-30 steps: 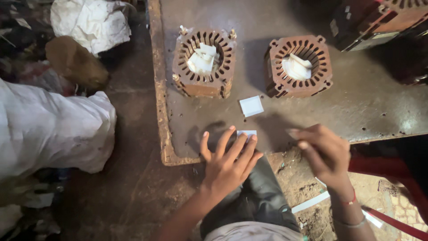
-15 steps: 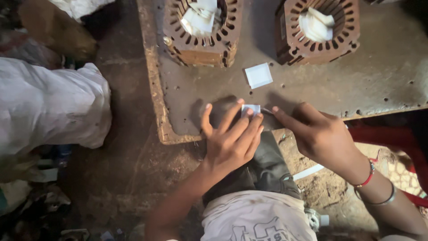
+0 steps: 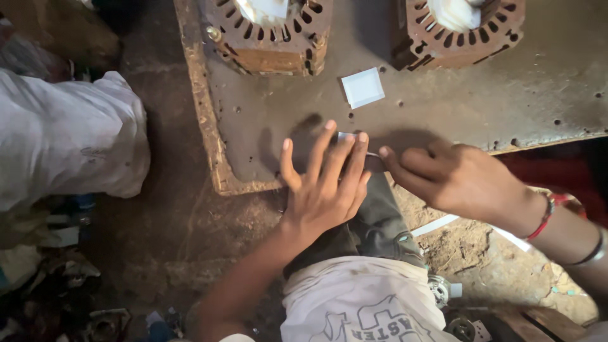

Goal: The person places small white rectangular insulating papers into the slots of motor stators using a small metal tool to push and position them.

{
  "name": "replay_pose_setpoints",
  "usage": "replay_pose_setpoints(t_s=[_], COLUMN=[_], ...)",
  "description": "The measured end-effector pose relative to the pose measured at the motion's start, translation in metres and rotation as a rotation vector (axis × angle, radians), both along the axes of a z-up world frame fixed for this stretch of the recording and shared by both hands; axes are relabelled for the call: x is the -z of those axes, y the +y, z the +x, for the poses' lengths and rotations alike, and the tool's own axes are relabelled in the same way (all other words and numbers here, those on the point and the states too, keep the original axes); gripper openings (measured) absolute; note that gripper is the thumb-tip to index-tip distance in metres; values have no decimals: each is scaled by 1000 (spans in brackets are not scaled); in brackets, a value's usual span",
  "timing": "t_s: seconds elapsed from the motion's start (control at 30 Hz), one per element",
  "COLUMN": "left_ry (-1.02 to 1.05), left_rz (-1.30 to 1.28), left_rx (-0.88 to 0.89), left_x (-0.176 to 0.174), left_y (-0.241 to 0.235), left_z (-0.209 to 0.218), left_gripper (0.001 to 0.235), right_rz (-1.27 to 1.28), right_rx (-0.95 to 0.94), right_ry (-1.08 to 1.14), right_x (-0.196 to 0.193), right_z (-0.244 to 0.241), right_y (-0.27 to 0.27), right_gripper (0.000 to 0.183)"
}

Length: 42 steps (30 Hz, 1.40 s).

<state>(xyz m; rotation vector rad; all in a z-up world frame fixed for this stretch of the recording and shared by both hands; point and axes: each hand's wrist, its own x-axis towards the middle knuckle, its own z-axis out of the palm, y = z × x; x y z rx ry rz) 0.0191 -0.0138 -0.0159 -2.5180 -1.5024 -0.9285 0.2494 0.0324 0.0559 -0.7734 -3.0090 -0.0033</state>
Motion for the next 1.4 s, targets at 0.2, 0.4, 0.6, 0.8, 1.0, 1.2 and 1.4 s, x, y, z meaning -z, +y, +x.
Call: replay_pose_setpoints(t_s=[0.2,0.4,0.6,0.8,1.0,1.2,1.4], left_ry=[-140,-107,-272,-138,-115,-138,-81], left_rz=[-171,-86,-175,33,-29,-46,48], left_rx=[36,116,101,281,135,188,180], left_x=[-29,-32,-22,-14,-5,-7,0], left_y=[13,7,10,11,4,4,8], left_z=[-9,-28,-23,-32,-23,-31,-30], left_gripper=[26,20,20,30,26,26,20], right_rz=[53,47,-63,-125,-141,-186,-148], right_rx=[-88,-126,295,433,299,134,259], right_ry=[-55,337,469,418,272,115,36], right_x=[11,45,39,9,8,7,6], right_z=[16,13,24,-3,-7,3,-13], right_y=[0,-81,-77,-39,-16,-7,-11], right_gripper=[67,48,55,59,69,79,74])
